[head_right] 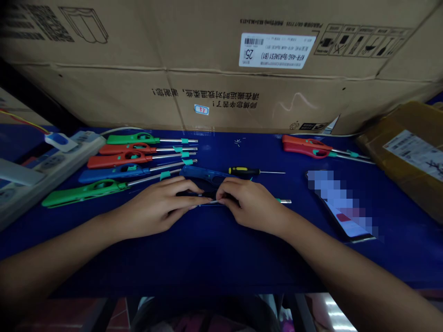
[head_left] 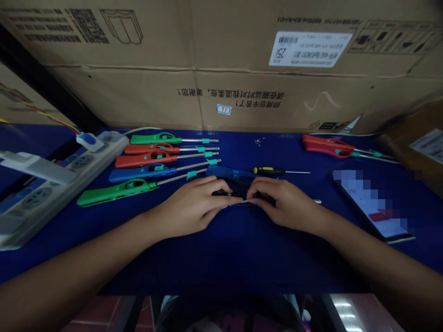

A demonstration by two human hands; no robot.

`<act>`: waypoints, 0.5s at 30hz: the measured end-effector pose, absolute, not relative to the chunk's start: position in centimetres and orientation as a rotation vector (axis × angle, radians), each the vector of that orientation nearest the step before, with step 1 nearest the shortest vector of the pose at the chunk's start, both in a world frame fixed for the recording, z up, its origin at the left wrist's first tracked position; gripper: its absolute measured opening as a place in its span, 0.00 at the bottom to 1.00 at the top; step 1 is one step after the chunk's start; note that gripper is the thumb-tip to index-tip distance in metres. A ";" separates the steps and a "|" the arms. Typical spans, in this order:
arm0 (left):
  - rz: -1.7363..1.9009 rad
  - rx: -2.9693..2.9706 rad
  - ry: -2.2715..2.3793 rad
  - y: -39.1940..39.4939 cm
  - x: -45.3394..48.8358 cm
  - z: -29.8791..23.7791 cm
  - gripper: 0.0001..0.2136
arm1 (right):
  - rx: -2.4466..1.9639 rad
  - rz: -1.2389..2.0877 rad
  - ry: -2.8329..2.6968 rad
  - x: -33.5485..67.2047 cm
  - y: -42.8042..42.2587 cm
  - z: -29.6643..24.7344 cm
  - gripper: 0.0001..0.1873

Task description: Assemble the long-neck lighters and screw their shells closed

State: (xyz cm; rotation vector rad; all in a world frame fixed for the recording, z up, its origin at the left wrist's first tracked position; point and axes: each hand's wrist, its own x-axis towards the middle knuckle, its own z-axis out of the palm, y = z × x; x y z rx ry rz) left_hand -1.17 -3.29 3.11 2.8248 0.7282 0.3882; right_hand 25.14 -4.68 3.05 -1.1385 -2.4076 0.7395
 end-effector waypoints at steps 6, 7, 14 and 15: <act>0.396 2.830 0.725 -3.4 -1.1 3.1 0.21 | -1.110 0.748 -2.388 25.2 -4.6 3.1 0.07; 0.395 2.832 0.731 -3.4 -1.1 3.1 0.21 | -1.106 0.763 -2.380 25.2 -4.6 3.1 0.07; 0.351 2.921 0.726 -3.6 -1.2 3.1 0.22 | -1.058 0.864 -2.343 25.3 -4.5 3.4 0.07; 0.329 2.948 0.726 -3.6 -1.2 3.2 0.23 | -1.027 0.866 -2.354 25.5 -4.5 3.5 0.07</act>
